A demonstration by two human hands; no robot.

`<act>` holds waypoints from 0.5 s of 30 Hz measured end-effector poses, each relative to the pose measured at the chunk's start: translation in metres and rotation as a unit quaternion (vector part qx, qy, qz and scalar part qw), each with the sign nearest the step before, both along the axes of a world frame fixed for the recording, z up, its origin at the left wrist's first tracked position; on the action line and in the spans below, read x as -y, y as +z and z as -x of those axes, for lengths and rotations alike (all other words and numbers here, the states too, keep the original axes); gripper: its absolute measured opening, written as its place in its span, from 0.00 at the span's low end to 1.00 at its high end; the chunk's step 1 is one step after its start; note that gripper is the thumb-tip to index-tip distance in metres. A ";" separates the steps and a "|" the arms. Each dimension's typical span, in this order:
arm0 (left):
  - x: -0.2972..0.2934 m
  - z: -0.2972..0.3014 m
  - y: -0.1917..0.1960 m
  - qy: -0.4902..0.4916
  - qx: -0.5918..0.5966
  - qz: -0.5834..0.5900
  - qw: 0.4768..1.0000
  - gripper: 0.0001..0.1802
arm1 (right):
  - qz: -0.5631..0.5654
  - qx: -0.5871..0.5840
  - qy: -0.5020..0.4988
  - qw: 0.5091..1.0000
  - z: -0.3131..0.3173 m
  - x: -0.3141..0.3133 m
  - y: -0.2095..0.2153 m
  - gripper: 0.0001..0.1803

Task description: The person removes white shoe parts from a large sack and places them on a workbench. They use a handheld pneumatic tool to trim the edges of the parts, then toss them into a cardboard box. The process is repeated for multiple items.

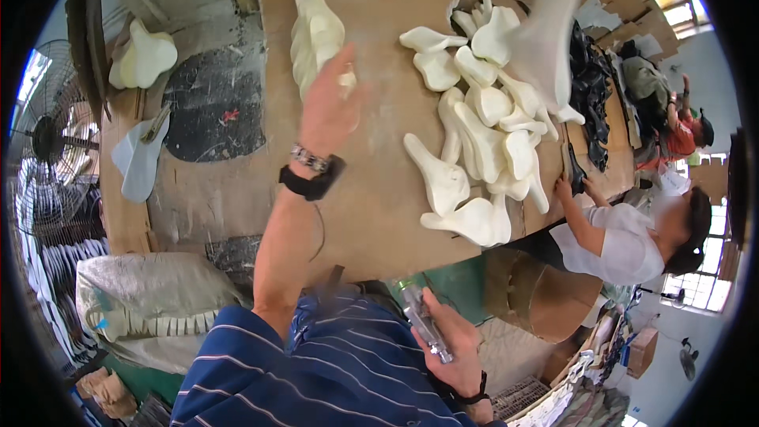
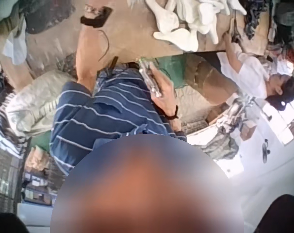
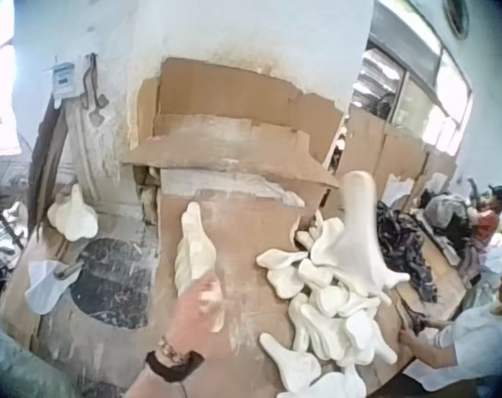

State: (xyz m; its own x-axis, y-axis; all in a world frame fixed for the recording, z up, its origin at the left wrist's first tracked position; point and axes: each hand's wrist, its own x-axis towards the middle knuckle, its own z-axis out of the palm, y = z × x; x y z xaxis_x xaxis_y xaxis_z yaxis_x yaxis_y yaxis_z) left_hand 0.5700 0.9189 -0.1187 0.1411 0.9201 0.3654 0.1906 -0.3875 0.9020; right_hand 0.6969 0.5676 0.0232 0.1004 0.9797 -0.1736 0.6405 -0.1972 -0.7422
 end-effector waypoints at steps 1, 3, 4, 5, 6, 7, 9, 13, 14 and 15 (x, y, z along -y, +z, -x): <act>-0.015 0.018 -0.018 0.051 -0.038 -0.005 0.998 0.27 | 0.009 -0.015 -0.011 1.000 0.000 -0.001 0.004 0.34; -0.035 0.056 -0.073 0.129 -0.216 0.060 0.966 0.25 | -0.026 -0.014 -0.029 0.999 -0.002 -0.003 0.008 0.33; -0.044 0.079 -0.121 0.142 -0.255 0.031 0.956 0.24 | -0.044 -0.019 -0.025 0.999 -0.002 -0.004 0.010 0.33; -0.049 0.092 -0.154 0.149 -0.293 0.004 0.944 0.23 | -0.053 -0.018 -0.030 0.998 -0.002 -0.004 0.013 0.33; -0.047 0.085 -0.155 0.137 -0.287 0.053 0.947 0.23 | -0.060 -0.012 -0.048 0.997 -0.003 -0.002 0.016 0.32; -0.041 0.078 -0.156 0.125 -0.280 0.103 0.946 0.23 | -0.068 -0.007 -0.064 0.996 -0.004 0.000 0.018 0.32; -0.035 0.075 -0.155 0.110 -0.281 0.180 0.936 0.24 | -0.100 0.004 -0.077 0.992 -0.006 0.001 0.016 0.32; -0.015 0.041 -0.077 0.013 -0.263 0.209 0.942 0.30 | -0.059 -0.042 -0.112 0.991 -0.009 0.008 -0.003 0.31; -0.007 0.019 -0.046 -0.013 -0.195 0.182 0.964 0.33 | -0.048 -0.042 -0.107 0.992 -0.008 0.004 -0.008 0.31; 0.002 -0.001 -0.015 -0.042 -0.130 0.156 0.978 0.36 | -0.030 -0.046 -0.097 0.994 -0.007 0.000 -0.010 0.30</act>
